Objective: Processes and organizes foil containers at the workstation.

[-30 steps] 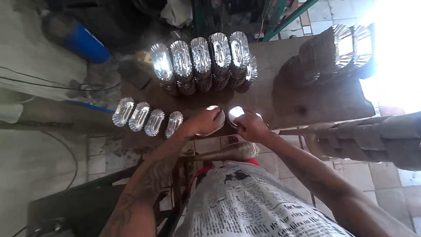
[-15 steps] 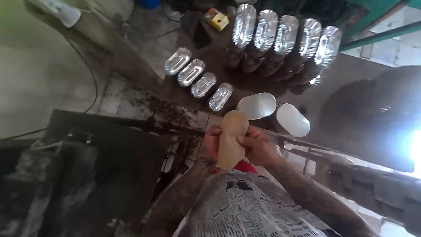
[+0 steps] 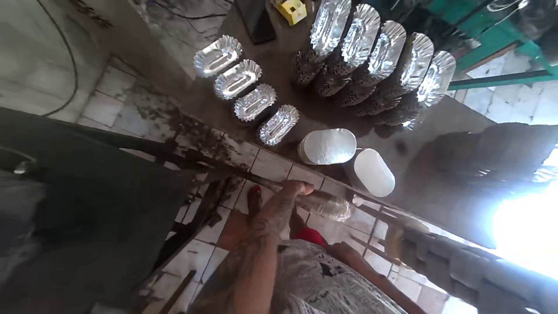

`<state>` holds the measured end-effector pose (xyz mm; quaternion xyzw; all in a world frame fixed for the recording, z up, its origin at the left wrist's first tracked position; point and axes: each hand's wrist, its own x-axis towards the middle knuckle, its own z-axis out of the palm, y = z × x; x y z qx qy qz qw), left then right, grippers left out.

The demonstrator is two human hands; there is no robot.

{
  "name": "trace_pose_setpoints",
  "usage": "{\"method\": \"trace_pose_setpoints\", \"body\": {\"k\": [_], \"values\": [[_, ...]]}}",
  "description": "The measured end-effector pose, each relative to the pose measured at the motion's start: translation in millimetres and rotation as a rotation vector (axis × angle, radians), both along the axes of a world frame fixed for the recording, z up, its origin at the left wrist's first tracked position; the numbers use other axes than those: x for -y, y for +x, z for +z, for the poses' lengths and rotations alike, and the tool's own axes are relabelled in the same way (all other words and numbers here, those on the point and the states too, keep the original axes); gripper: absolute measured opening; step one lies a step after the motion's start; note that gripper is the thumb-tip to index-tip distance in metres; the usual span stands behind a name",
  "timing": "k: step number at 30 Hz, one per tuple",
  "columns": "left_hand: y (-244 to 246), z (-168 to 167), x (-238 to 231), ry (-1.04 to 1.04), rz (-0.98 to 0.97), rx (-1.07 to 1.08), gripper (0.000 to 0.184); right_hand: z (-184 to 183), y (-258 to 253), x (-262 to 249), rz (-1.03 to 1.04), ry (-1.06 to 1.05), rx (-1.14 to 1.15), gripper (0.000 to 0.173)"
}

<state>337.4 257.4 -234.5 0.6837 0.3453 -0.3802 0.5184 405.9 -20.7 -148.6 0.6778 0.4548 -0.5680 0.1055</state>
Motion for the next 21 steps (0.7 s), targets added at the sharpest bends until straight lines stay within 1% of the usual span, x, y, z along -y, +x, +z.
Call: {"method": "trace_pose_setpoints", "body": {"k": [2, 3, 5, 6, 7, 9, 10, 11, 12, 13, 14, 15, 16, 17, 18, 19, 20, 21], "values": [[-19.3, 30.5, -13.2, -0.018, -0.004, 0.040, 0.055, -3.6, -4.8, 1.8, -0.078, -0.016, 0.010, 0.038], [-29.3, 51.1, -24.6, -0.010, -0.010, 0.075, 0.055, -2.2, -4.6, -1.0, -0.112, -0.015, -0.008, 0.037], [-57.1, 84.5, -42.8, 0.046, -0.032, 0.133, 0.060, 4.3, -2.6, -4.5, -0.058, 0.021, -0.064, 0.037], [-76.6, 103.9, -57.9, 0.093, 0.007, 0.173, 0.062, 8.0, 0.3, -11.5, -0.019, 0.067, -0.103, 0.036], [-100.5, 126.5, -70.6, 0.131, 0.101, 0.235, 0.063, 9.3, 2.6, -15.2, 0.009, 0.125, -0.134, 0.035], [-157.4, 178.5, -85.4, 0.205, 0.395, 0.490, 0.053, -3.3, 7.2, -18.9, 0.058, 0.267, -0.180, 0.031], [-186.6, 201.7, -92.6, 0.246, 0.530, 0.611, 0.051, -4.7, 8.5, -29.8, 0.094, 0.278, -0.206, 0.030], [-215.4, 218.6, -103.6, 0.293, 0.655, 0.694, 0.056, 1.7, 7.5, -46.5, 0.110, 0.280, -0.231, 0.029], [-241.4, 233.3, -116.7, 0.343, 0.833, 0.747, 0.057, 6.4, 6.0, -63.0, 0.114, 0.287, -0.248, 0.029], [-263.0, 246.7, -132.4, 0.377, 1.061, 0.799, 0.052, 11.9, 2.3, -78.9, 0.104, 0.290, -0.259, 0.030], [-277.7, 260.1, -148.4, 0.396, 1.310, 0.875, 0.042, 17.7, -4.5, -91.4, 0.080, 0.309, -0.267, 0.030], [-291.0, 266.6, -165.3, 0.427, 1.496, 0.963, 0.038, 23.9, -14.0, -104.3, 0.054, 0.359, -0.272, 0.030], [-303.0, 269.0, -181.5, 0.500, 1.598, 1.026, 0.041, 29.4, -25.3, -120.4, 0.033, 0.428, -0.274, 0.029], [-315.5, 267.9, -190.3, 0.603, 1.613, 1.043, 0.048, 34.7, -37.9, -137.3, 0.015, 0.492, -0.275, 0.029], [-328.6, 262.6, -185.1, 0.724, 1.546, 0.971, 0.055, 40.4, -52.3, -152.9, -0.009, 0.542, -0.273, 0.028], [-345.4, 252.6, -168.2, 0.827, 1.392, 0.798, 0.062, 46.8, -68.6, -169.8, -0.031, 0.579, -0.275, 0.027], [-367.4, 234.3, -151.9, 0.929, 1.216, 0.563, 0.066, 52.8, -86.0, -188.3, -0.046, 0.611, -0.275, 0.027], [-394.5, 213.0, -138.5, 0.979, 1.099, 0.339, 0.068, 58.4, -105.1, -206.8, -0.058, 0.660, -0.283, 0.026]]}}
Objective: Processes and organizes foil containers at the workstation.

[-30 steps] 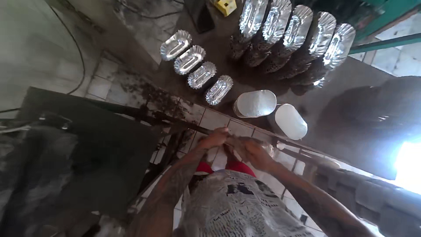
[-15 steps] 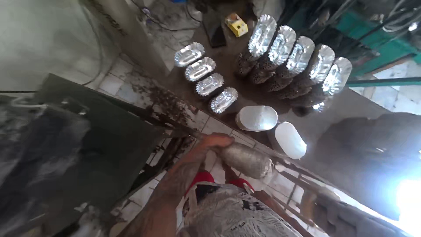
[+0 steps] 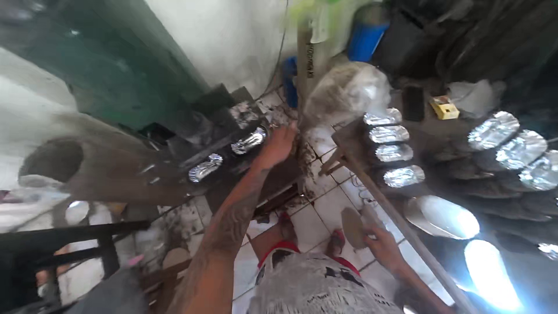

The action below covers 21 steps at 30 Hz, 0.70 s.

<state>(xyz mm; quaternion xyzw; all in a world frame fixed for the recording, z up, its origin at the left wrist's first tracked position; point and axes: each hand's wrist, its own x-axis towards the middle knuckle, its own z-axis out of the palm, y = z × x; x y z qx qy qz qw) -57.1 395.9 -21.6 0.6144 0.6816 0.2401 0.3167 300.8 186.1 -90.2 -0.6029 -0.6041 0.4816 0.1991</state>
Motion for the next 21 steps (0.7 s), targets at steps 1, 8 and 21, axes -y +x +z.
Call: {"method": "trace_pose_setpoints", "body": {"k": [1, 8, 21], "values": [[-32.1, -17.8, 10.4, -0.109, 0.014, -0.136, 0.071, 6.2, -20.5, -18.2, -0.009, 0.064, -0.016, 0.026], [-161.7, 2.1, 97.8, -0.271, -0.496, -0.250, 0.048, 30.7, -188.0, -141.1, 0.472, 0.851, 0.138, 0.021], [-114.0, 69.1, 245.3, -0.258, -0.556, 0.390, 0.043, 40.0, -457.9, -125.3, 1.228, 0.556, 0.506, 0.030]]}}
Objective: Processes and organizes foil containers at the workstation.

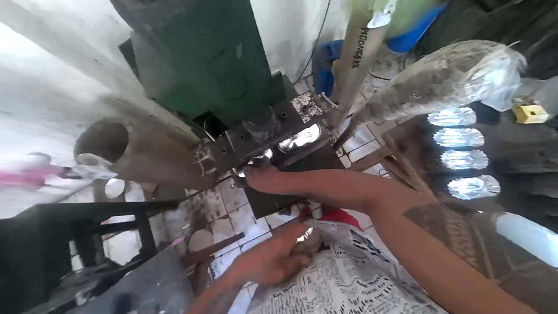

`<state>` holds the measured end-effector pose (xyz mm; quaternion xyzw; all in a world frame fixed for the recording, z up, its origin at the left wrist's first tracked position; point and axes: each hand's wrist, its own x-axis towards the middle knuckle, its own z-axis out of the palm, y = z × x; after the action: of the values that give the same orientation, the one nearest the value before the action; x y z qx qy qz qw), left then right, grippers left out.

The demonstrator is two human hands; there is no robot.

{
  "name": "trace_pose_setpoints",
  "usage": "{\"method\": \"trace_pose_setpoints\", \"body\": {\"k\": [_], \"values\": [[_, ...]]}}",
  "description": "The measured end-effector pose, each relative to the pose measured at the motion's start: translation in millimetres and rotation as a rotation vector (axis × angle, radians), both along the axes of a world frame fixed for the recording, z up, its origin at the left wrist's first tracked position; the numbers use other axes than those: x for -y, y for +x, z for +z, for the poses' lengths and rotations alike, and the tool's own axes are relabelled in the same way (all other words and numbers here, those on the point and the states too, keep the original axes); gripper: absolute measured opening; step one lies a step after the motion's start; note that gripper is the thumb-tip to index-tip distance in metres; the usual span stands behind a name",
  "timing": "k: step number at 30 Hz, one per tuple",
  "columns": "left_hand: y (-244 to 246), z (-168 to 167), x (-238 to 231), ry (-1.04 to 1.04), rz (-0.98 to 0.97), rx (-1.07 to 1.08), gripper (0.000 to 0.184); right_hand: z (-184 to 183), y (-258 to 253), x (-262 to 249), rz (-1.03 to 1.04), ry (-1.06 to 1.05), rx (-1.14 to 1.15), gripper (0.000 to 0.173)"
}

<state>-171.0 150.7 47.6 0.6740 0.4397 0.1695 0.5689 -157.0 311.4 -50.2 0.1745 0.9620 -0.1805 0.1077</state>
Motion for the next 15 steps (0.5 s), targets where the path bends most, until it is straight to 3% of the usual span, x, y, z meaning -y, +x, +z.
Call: {"method": "trace_pose_setpoints", "body": {"k": [3, 6, 10, 12, 13, 15], "values": [[8.1, -7.9, 20.4, -0.043, 0.004, -0.050, 0.027, 5.9, 4.5, -9.1, 0.055, -0.009, 0.015, 0.032], [13.8, -15.9, 21.9, -0.050, -0.153, -0.239, 0.046, 27.5, 32.1, -7.6, 0.166, -0.117, 0.089, 0.040], [9.2, -63.2, 7.0, -0.317, -0.256, 0.116, 0.033, 110.1, 131.1, -13.5, 0.308, -0.631, 0.059, 0.035], [23.9, -81.7, 8.3, -0.396, -0.249, 0.267, 0.031, 187.8, 182.3, -56.8, 0.129, -0.650, 0.026, 0.043], [34.3, -85.5, 8.3, -0.392, -0.261, 0.306, 0.030, 222.3, 201.2, -84.2, -0.047, -0.558, -0.031, 0.040], [51.2, -83.9, 1.2, -0.356, -0.287, 0.284, 0.028, 246.5, 238.7, -130.1, -0.519, -0.180, -0.251, 0.027]]}}
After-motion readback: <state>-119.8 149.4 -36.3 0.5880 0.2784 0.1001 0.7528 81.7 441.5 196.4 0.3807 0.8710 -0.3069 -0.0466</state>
